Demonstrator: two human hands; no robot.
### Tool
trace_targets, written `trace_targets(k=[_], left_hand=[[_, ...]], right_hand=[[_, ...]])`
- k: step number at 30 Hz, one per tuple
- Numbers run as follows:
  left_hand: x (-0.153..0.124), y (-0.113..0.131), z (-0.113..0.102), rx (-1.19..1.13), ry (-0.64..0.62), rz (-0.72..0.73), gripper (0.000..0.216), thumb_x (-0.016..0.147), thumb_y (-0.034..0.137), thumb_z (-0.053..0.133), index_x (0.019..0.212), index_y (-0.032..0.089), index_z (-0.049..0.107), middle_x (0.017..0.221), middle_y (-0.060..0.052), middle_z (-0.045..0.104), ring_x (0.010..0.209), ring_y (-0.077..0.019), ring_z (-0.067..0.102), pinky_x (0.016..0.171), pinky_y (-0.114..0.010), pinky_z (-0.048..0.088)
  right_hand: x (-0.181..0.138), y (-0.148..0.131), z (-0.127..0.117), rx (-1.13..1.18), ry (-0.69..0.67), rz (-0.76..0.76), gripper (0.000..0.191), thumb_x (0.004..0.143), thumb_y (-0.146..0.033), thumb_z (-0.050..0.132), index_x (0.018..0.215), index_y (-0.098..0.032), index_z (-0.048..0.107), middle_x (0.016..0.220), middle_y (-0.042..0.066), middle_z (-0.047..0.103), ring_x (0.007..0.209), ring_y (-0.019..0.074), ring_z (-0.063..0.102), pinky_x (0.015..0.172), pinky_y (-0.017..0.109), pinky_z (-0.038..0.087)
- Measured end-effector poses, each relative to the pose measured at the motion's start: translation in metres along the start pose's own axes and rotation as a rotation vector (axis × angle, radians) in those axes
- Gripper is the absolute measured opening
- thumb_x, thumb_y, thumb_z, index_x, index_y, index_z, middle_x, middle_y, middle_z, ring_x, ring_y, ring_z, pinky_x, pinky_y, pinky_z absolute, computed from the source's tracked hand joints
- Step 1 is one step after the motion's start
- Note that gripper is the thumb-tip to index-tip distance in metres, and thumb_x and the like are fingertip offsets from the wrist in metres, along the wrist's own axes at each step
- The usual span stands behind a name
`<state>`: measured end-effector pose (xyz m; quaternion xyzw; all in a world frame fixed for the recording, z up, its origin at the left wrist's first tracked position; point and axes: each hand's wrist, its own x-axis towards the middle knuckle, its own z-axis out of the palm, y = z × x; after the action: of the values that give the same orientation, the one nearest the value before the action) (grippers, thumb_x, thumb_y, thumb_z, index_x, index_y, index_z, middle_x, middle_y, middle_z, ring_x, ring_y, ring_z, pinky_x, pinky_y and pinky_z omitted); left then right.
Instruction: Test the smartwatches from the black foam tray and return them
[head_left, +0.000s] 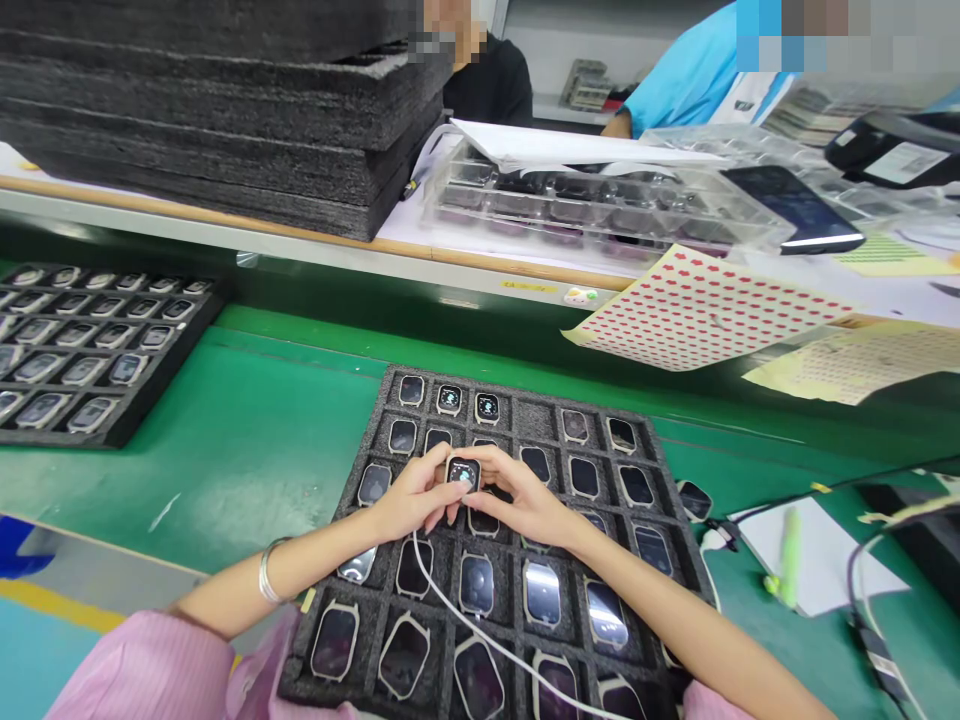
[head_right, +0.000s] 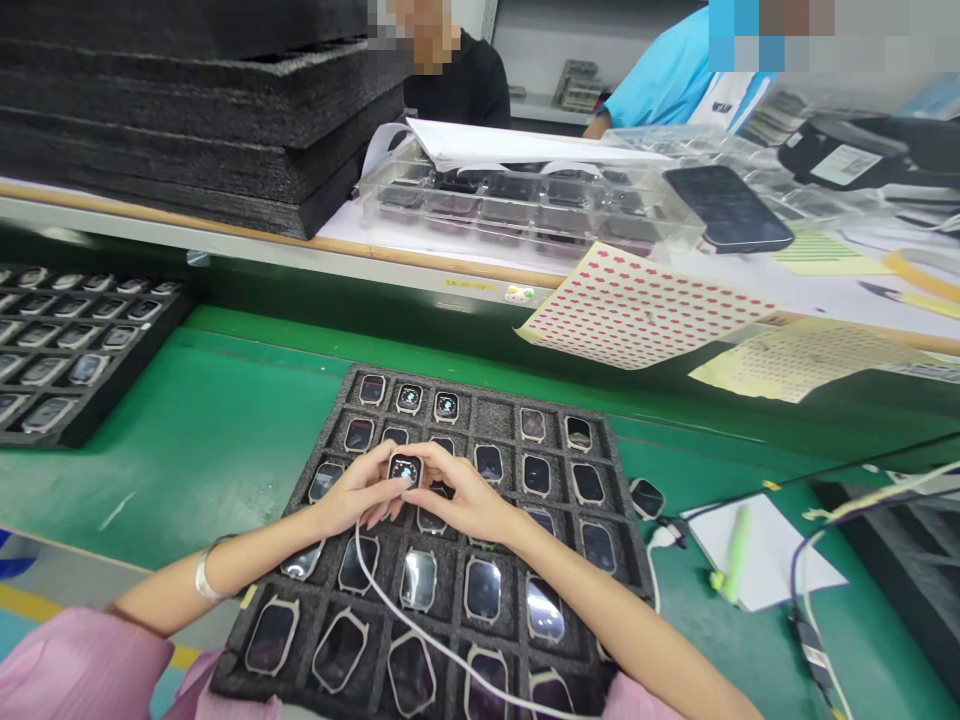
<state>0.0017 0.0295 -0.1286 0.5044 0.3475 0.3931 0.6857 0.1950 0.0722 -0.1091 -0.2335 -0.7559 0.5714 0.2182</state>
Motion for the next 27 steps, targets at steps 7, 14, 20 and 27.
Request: trace_targets(k=[7,14,20,27], left_hand=[[0.003,0.003,0.001,-0.061,0.013,-0.039,0.028,0.085,0.040,0.057,0.089,0.017,0.042,0.053,0.006,0.057,0.028,-0.0036,0.038,0.027,-0.011,0.022],[0.002,0.003,0.002,-0.012,0.038,-0.025,0.031,0.083,0.042,0.061,0.090,0.017,0.045,0.057,0.005,0.057,0.031,-0.0032,0.040,0.029,-0.012,0.026],[0.000,0.005,0.005,0.051,0.064,-0.028,0.027,0.082,0.038,0.063,0.082,0.016,0.048,0.060,0.002,0.059,0.036,-0.0049,0.047,0.033,-0.014,0.034],[-0.004,0.000,0.006,0.079,0.063,-0.066,0.028,0.082,0.039,0.062,0.082,0.015,0.049,0.059,0.002,0.059,0.036,-0.0075,0.052,0.033,-0.014,0.038]], right_hand=[[0.004,0.000,0.001,0.105,0.013,0.033,0.042,0.089,-0.023,0.061,0.127,-0.021,0.043,0.106,0.006,0.060,0.092,0.0167,0.063,0.086,0.035,0.051],[0.005,-0.002,-0.001,0.216,0.022,0.066,0.035,0.093,-0.029,0.055,0.126,-0.021,0.044,0.097,0.005,0.064,0.080,0.0153,0.065,0.076,0.031,0.053],[0.004,-0.007,0.000,0.132,0.148,0.096,0.016,0.093,-0.032,0.055,0.101,-0.018,0.054,0.079,0.001,0.064,0.067,0.0130,0.062,0.065,0.025,0.050],[0.003,-0.010,0.000,-0.034,0.113,0.078,0.016,0.096,-0.032,0.049,0.094,-0.018,0.055,0.075,0.002,0.065,0.067,0.0142,0.062,0.062,0.024,0.050]])
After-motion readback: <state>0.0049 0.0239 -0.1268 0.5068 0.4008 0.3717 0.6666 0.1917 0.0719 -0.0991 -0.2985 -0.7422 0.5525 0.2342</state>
